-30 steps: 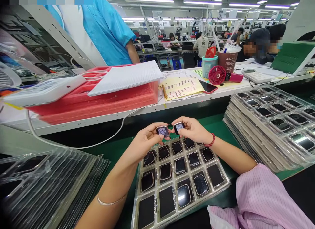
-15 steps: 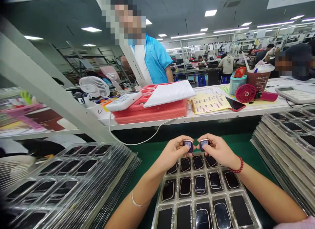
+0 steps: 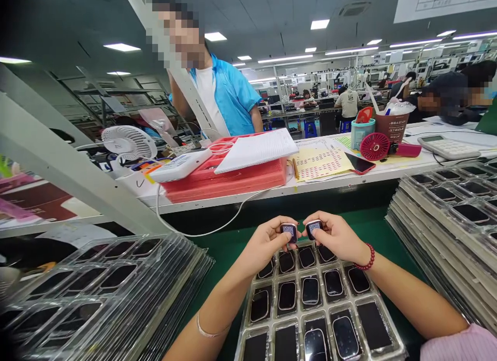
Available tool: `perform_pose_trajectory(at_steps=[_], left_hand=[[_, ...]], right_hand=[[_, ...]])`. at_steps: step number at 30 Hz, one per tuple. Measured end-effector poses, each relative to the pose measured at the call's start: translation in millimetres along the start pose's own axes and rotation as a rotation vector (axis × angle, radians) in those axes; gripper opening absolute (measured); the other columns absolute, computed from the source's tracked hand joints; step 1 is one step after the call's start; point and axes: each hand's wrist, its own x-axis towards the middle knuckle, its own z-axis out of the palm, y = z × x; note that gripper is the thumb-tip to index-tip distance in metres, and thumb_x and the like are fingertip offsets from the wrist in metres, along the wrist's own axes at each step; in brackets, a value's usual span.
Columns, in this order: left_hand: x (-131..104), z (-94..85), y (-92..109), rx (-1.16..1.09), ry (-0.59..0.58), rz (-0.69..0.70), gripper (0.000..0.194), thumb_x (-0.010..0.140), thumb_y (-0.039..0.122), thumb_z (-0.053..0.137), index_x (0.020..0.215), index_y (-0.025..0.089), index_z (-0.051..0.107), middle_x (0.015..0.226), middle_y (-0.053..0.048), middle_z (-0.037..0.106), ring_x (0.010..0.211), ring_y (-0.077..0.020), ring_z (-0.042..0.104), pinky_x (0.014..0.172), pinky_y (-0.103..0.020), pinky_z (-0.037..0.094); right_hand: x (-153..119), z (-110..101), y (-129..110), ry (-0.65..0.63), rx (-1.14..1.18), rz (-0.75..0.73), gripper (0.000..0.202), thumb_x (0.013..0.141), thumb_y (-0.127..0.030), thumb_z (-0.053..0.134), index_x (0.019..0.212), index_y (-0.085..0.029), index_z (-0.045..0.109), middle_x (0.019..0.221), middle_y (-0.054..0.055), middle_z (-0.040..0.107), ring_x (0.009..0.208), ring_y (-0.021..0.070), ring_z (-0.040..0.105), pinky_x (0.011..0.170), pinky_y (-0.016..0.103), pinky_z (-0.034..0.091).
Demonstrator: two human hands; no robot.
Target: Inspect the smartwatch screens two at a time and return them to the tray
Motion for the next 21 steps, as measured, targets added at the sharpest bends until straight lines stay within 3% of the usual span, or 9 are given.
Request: perform_pose_trajectory(at_steps=[10, 16, 19, 21], left_hand=[[5, 1.6, -5, 0.036, 0.009, 0.006, 0.029, 0.078, 0.029, 0.068, 0.101, 0.013, 0.062, 0.091, -0.008, 0.074, 0.063, -0.0128, 0.067, 0.057, -0.022, 0.045], [8, 0.8, -10, 0.045, 0.023, 0.037, 0.034, 0.086, 0.045, 0.061, 0.097, 0.013, 0.064, 0.084, -0.008, 0.073, 0.060, -0.0137, 0.066, 0.050, -0.021, 0.041], [9, 0.8, -11, 0.033, 0.034, 0.061, 0.031, 0.082, 0.034, 0.065, 0.106, 0.014, 0.062, 0.092, -0.008, 0.072, 0.066, -0.0146, 0.067, 0.051, -0.020, 0.042], [10, 1.1, -12, 0.027, 0.040, 0.076, 0.037, 0.076, 0.022, 0.066, 0.112, 0.016, 0.059, 0.099, -0.007, 0.071, 0.074, -0.0152, 0.067, 0.055, -0.021, 0.045]], right_hand=[[1, 1, 4, 0.020, -0.124, -0.045, 0.019, 0.088, -0.021, 0.057, 0.105, -0.016, 0.064, 0.092, 0.006, 0.068, 0.073, 0.0139, 0.059, 0.064, 0.025, 0.052], [5, -5, 8, 0.031, -0.025, -0.033, 0.027, 0.096, -0.038, 0.052, 0.102, -0.014, 0.062, 0.084, 0.007, 0.069, 0.060, 0.0115, 0.056, 0.053, 0.022, 0.047], [8, -7, 10, 0.051, -0.044, -0.075, 0.024, 0.089, -0.029, 0.059, 0.109, -0.014, 0.058, 0.086, 0.006, 0.067, 0.061, 0.0108, 0.056, 0.053, 0.021, 0.045], [8, -8, 10, 0.032, -0.060, -0.107, 0.035, 0.082, -0.019, 0.060, 0.117, -0.015, 0.055, 0.094, 0.006, 0.067, 0.072, 0.0130, 0.060, 0.057, 0.022, 0.046]])
